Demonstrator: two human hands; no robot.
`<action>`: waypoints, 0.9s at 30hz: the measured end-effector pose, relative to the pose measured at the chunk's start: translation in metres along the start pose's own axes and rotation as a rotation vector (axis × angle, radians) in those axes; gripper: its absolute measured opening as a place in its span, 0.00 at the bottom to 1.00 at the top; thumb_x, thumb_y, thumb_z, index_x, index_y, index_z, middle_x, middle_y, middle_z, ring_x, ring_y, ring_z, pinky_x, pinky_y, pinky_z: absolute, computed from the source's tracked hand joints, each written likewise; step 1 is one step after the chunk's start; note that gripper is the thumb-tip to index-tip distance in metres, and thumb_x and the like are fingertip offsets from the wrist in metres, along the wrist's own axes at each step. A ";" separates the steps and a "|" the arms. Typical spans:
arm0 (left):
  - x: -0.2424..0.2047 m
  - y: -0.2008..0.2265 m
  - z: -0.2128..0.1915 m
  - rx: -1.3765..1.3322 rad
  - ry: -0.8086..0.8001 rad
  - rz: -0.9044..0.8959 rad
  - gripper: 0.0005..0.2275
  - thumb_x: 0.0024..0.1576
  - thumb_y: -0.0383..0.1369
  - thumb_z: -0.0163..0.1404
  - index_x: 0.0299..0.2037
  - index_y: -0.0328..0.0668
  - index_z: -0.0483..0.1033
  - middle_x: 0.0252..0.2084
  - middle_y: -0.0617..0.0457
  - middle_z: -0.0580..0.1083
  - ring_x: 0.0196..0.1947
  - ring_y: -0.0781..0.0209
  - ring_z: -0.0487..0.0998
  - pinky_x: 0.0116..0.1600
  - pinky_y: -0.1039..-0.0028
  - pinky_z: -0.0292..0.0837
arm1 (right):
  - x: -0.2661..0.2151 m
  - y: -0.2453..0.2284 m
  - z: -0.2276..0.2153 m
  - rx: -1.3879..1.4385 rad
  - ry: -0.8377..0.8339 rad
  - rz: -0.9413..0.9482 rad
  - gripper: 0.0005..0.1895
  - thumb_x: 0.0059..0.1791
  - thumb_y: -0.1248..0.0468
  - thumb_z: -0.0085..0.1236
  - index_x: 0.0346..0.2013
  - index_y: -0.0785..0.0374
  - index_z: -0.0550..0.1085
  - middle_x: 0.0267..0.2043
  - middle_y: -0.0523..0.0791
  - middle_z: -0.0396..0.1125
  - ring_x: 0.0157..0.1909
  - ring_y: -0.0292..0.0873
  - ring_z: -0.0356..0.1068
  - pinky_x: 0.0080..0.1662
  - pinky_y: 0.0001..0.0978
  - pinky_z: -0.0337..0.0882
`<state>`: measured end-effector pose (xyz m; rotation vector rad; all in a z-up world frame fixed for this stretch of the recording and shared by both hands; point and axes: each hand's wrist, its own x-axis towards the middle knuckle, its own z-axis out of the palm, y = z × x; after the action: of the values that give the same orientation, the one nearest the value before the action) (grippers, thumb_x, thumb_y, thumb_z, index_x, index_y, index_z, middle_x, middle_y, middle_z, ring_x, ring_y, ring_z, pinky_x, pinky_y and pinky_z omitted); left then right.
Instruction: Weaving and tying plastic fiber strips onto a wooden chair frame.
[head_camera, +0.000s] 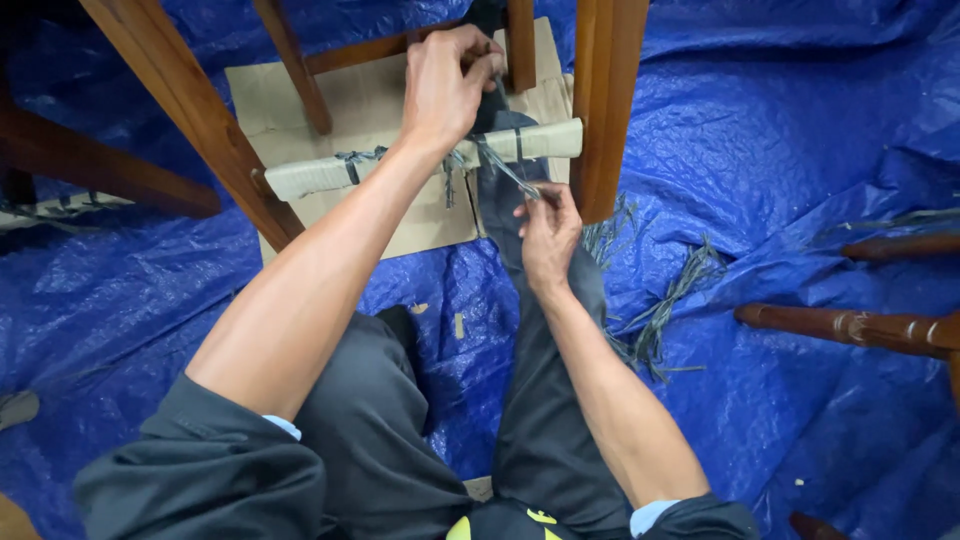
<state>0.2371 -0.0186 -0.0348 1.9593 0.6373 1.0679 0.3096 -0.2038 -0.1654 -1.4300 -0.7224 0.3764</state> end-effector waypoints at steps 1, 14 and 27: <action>0.002 -0.002 -0.001 0.019 0.009 -0.029 0.04 0.57 0.26 0.55 0.36 0.32 0.81 0.27 0.48 0.81 0.27 0.65 0.85 0.36 0.73 0.77 | 0.003 0.008 0.004 0.142 0.032 0.130 0.04 0.55 0.71 0.51 0.43 0.66 0.73 0.40 0.45 0.72 0.33 0.35 0.70 0.30 0.25 0.67; -0.004 -0.033 0.003 0.300 -0.142 -0.023 0.04 0.52 0.32 0.59 0.30 0.41 0.84 0.23 0.51 0.80 0.27 0.55 0.82 0.57 0.59 0.64 | 0.001 0.053 0.022 0.546 0.171 0.713 0.04 0.52 0.64 0.52 0.39 0.61 0.73 0.43 0.45 0.73 0.31 0.34 0.66 0.29 0.26 0.63; -0.014 0.036 -0.033 0.200 -0.281 0.165 0.04 0.56 0.31 0.59 0.37 0.39 0.84 0.33 0.45 0.81 0.34 0.49 0.83 0.39 0.65 0.75 | 0.026 -0.116 -0.010 -0.235 -0.038 -0.380 0.03 0.59 0.70 0.49 0.45 0.67 0.71 0.44 0.48 0.74 0.32 0.35 0.72 0.32 0.25 0.68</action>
<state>0.2037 -0.0354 -0.0001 2.3162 0.4480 0.8266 0.3143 -0.2102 -0.0461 -1.4672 -1.0745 0.0227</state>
